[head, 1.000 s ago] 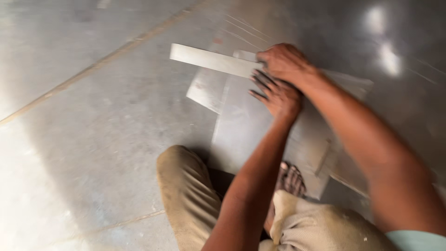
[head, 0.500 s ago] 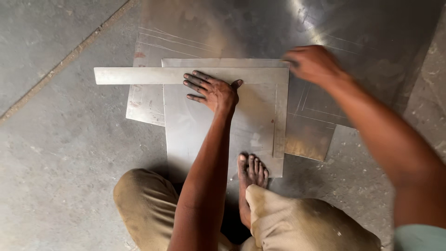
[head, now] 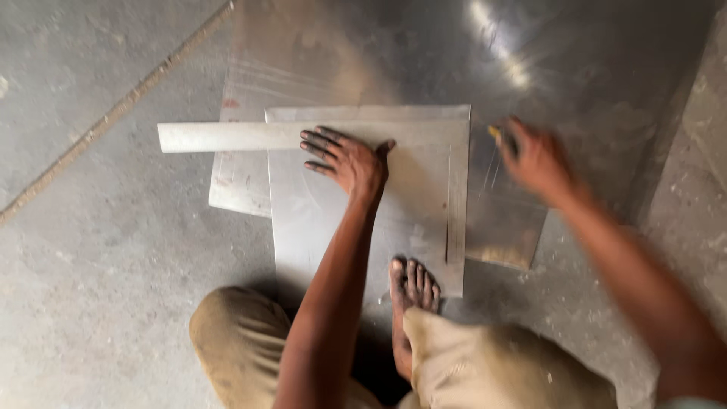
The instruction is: The person uses a square ruler and a yellow marker to draw straight lines on several metal sheets. They position the ruler across the sheets and mark along the edge multiple times.
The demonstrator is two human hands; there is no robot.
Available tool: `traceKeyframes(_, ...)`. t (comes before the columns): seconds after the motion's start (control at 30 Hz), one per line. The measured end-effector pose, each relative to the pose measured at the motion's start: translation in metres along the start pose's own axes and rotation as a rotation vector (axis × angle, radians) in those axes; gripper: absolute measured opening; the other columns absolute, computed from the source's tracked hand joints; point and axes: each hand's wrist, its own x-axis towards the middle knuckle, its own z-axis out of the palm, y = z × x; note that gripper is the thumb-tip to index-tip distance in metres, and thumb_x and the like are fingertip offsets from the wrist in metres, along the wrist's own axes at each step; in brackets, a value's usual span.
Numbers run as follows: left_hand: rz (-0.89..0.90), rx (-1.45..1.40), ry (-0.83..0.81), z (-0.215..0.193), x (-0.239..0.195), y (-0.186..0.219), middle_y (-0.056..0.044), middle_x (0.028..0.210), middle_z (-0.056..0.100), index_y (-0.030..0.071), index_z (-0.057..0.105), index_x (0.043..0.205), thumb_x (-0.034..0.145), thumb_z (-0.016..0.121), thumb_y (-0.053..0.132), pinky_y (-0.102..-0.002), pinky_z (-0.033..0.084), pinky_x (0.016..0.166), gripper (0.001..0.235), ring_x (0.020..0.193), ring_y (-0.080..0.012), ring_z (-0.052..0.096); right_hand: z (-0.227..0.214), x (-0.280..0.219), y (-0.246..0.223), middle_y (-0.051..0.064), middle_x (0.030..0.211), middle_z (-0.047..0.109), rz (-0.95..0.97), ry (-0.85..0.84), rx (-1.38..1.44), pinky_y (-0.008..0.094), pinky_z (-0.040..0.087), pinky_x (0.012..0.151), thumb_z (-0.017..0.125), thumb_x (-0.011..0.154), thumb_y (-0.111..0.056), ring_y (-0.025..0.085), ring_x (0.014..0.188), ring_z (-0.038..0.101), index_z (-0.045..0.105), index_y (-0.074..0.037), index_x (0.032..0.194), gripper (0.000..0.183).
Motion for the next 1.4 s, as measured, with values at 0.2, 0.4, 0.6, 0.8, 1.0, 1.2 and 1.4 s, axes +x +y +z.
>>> traceKeyframes(0.2,0.604,0.170,0.243,-0.014,0.030,-0.066,-0.016,0.168,0.021,0.006,0.026,0.159,0.094,0.055,0.070,-0.058,0.010,0.127,0.095,0.157,-0.0356,0.013,0.093,-0.147,-0.059,0.021,0.100,0.072,0.509,0.132,0.305,0.040,0.062,0.078,0.063,0.103,-0.028,0.032,0.082,0.074,0.046,0.001,0.154,0.061)
traceKeyframes(0.4,0.858,0.250,0.170,-0.039,0.031,-0.112,-0.018,0.150,0.051,0.007,0.048,0.153,0.099,0.056,0.055,-0.054,0.033,0.113,0.073,0.136,-0.0389,0.044,0.090,-0.193,-0.134,0.024,0.102,0.070,0.341,0.221,0.302,0.045,0.058,0.074,0.083,0.074,-0.033,0.037,0.090,0.070,0.059,0.002,0.129,0.069)
traceKeyframes(0.6,0.898,0.447,0.375,-0.015,0.064,-0.161,-0.015,0.144,0.059,0.012,0.058,0.142,0.099,0.057,0.042,-0.054,0.034,0.117,0.053,0.133,-0.0359,0.053,0.035,-0.193,-0.100,0.017,0.089,0.069,0.617,-0.315,0.859,0.040,0.061,0.070,0.085,0.078,-0.030,0.027,0.076,0.068,0.065,-0.003,0.099,0.040)
traceKeyframes(0.8,0.784,0.111,0.376,-0.058,0.078,-0.164,-0.012,0.109,0.073,0.009,0.074,0.108,0.099,0.071,0.025,-0.056,0.038,0.105,0.019,0.110,-0.0327,0.062,-0.087,-0.172,-0.036,0.013,0.099,0.072,1.038,0.267,1.116,0.030,0.049,0.078,0.052,0.109,-0.040,0.018,0.081,0.061,0.070,-0.004,0.119,0.041)
traceKeyframes(1.0,0.930,0.074,0.287,-0.115,0.058,-0.108,-0.010,0.095,0.073,0.008,0.072,0.098,0.085,0.086,0.051,-0.056,0.031,0.098,0.047,0.100,-0.0318,0.061,-0.039,-0.123,-0.028,0.009,0.111,0.072,0.342,0.351,0.900,0.025,0.056,0.076,0.063,0.107,-0.015,0.012,0.089,0.065,0.069,-0.008,0.132,0.027)
traceKeyframes(1.2,0.846,0.072,0.027,-0.109,0.085,-0.103,-0.011,0.100,0.074,0.004,0.074,0.108,0.070,0.089,0.055,-0.055,0.035,0.093,0.065,0.099,-0.0323,0.061,0.010,-0.087,-0.051,0.007,0.107,0.076,0.324,0.393,0.643,0.026,0.055,0.073,0.069,0.103,-0.010,0.011,0.084,0.067,0.069,-0.006,0.127,0.024)
traceKeyframes(1.4,0.969,0.146,0.078,-0.085,0.104,-0.102,-0.013,0.107,0.074,0.004,0.075,0.112,0.070,0.090,0.051,-0.051,0.042,0.096,0.064,0.105,-0.0328,0.062,0.026,-0.063,-0.054,0.009,0.111,0.073,0.104,0.432,0.552,0.030,0.057,0.077,0.074,0.099,-0.006,0.019,0.091,0.070,0.073,-0.004,0.117,0.018)
